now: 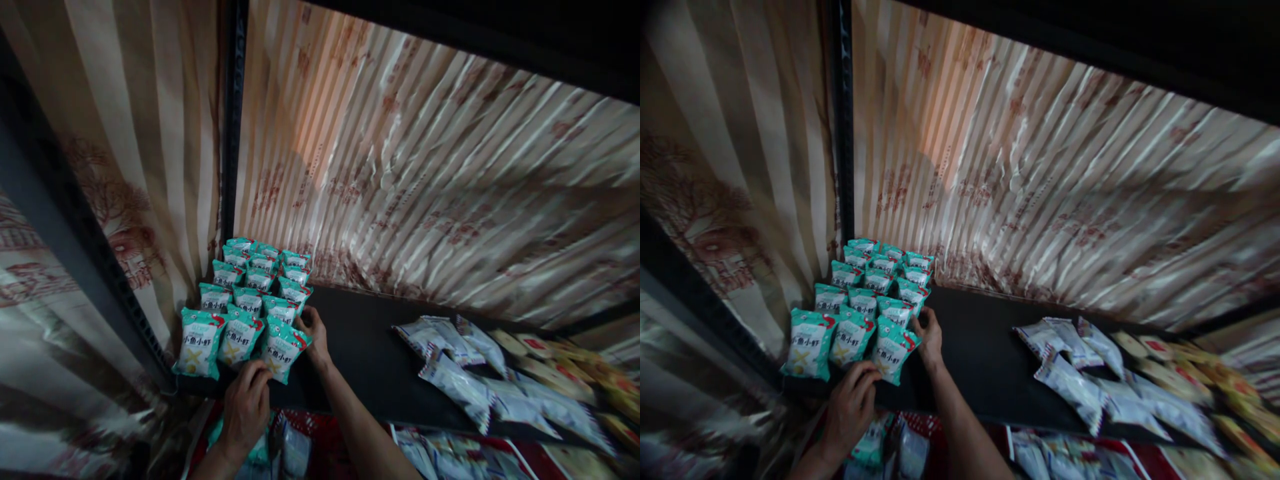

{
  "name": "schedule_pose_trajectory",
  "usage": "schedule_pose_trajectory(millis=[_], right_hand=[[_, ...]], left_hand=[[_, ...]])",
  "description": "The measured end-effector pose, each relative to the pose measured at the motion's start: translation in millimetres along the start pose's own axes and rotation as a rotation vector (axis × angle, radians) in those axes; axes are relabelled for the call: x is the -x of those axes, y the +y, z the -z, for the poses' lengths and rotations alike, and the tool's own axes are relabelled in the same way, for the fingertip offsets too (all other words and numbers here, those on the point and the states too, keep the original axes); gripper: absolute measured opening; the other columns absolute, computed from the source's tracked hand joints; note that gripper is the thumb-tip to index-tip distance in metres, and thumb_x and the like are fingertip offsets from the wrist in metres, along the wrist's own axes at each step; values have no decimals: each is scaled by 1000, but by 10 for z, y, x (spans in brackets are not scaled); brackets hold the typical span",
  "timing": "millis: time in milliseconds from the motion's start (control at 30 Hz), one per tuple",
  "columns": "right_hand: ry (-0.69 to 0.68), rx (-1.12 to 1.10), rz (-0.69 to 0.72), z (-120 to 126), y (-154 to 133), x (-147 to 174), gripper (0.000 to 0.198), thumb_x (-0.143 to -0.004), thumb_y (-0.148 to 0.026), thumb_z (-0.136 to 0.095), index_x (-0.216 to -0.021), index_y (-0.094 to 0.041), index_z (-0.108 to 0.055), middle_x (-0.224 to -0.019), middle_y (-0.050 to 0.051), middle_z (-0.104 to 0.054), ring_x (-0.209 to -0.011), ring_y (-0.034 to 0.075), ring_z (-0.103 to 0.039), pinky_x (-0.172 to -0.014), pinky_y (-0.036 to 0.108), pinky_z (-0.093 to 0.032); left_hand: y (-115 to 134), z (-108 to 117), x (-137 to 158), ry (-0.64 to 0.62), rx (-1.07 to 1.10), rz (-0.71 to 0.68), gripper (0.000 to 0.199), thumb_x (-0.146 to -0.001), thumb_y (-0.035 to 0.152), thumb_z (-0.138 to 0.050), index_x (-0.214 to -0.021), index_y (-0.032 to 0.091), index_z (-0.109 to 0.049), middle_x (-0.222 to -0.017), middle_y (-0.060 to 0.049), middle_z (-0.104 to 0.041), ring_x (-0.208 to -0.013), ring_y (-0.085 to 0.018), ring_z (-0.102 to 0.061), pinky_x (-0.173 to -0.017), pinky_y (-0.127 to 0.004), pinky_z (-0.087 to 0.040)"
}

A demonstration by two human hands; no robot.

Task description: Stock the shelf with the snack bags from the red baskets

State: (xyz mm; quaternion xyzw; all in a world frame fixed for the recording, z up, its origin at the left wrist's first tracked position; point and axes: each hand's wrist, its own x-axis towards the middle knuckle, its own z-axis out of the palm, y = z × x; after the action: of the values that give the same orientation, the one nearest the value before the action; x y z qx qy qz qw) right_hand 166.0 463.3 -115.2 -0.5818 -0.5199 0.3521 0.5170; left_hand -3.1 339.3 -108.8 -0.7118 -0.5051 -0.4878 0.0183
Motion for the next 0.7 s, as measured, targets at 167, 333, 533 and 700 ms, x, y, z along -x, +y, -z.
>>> schedule_pose_trajectory(millis=[167, 333, 533, 700], right_hand=[[26, -12, 0, -48, -40, 8, 30, -66, -43, -67, -87, -22, -60, -84, 2, -67, -77, 21, -61, -76, 35, -48], [-76, -42, 14, -174, -75, -46, 28, -68, -42, -65, -86, -22, -59, -83, 2, -67, -79, 21, -62, -77, 36, -49], [-80, -110, -4, -110, -128, -20, 37, -66, -45, -67, -94, -21, -62, -92, 4, -69, -87, 23, -62, -82, 37, -47], [78, -210, -36, -12, -91, -89, 48, -74, -55, -57, -110, -24, -62, -114, 4, -65, -114, 25, -52, -99, 39, -37]], left_hand=[[-8, -7, 5, 0, 4, -4, 29, -82, 7, -35, -83, 20, -61, -85, -4, -63, -78, -14, -64, -67, -24, -53], [-15, -9, 13, 2, 15, -5, 28, -82, 6, -36, -83, 19, -61, -85, -5, -63, -80, -14, -64, -69, -24, -53], [-14, 0, -1, 10, 17, 3, 28, -83, 7, -35, -83, 19, -61, -84, -5, -63, -78, -14, -64, -69, -24, -53], [-17, 10, -4, 7, 3, 8, 29, -82, 7, -35, -83, 20, -61, -85, -5, -64, -78, -14, -64, -68, -24, -53]])
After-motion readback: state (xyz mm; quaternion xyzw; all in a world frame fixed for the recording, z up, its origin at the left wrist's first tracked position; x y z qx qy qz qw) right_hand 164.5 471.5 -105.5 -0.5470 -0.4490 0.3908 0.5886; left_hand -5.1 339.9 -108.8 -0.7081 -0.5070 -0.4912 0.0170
